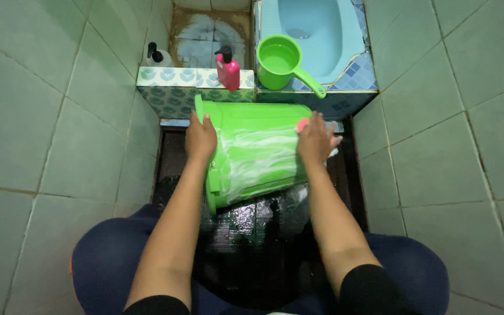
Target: The person sits on the bathroom floor and scrubs the exterior of a green bucket with a pink sponge. They briefly dip the sponge into a green jug of water and continue scrubbing the bucket's surface.
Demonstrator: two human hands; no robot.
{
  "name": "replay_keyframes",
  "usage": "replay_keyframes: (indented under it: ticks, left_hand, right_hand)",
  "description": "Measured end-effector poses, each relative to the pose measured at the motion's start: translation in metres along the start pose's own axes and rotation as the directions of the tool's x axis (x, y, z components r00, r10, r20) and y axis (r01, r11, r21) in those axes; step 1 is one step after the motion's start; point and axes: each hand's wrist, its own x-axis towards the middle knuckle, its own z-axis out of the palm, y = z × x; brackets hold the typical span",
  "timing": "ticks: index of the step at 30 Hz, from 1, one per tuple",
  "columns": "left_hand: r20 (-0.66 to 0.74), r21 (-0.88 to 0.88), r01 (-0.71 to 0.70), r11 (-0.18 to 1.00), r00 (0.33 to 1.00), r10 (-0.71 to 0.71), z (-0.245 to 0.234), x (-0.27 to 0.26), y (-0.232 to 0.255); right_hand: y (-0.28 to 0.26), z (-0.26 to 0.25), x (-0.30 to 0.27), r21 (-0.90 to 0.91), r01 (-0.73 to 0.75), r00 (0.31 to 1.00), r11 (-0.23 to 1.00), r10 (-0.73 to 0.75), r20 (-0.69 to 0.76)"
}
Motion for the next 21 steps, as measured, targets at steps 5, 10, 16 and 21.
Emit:
replay_keyframes:
  ticks: [5,10,16,21]
  left_hand:
    - [-0.006,0.022,-0.104,0.994,0.995,0.104,0.007,0.005,-0.011]
    - [-0.062,0.004,-0.185,0.983,0.981,0.185,0.009,0.003,-0.02]
    - [-0.118,-0.052,-0.181,0.982,0.978,0.174,-0.003,-0.005,-0.005]
    - [0.037,0.298,-0.204,0.933,0.979,0.202,-0.031,-0.012,0.038]
  right_hand:
    - [-0.029,0.014,-0.021,0.044,0.059,0.998,0.997,-0.057,-0.035]
    - [-0.112,0.015,-0.077,0.134,0.46,0.869,0.878,-0.476,0.136]
    - [-0.122,-0.009,-0.08,0.225,0.539,0.807,0.812,-0.574,0.137]
    - [-0.093,-0.003,-0.059,0.404,0.503,0.817,0.764,-0.572,0.066]
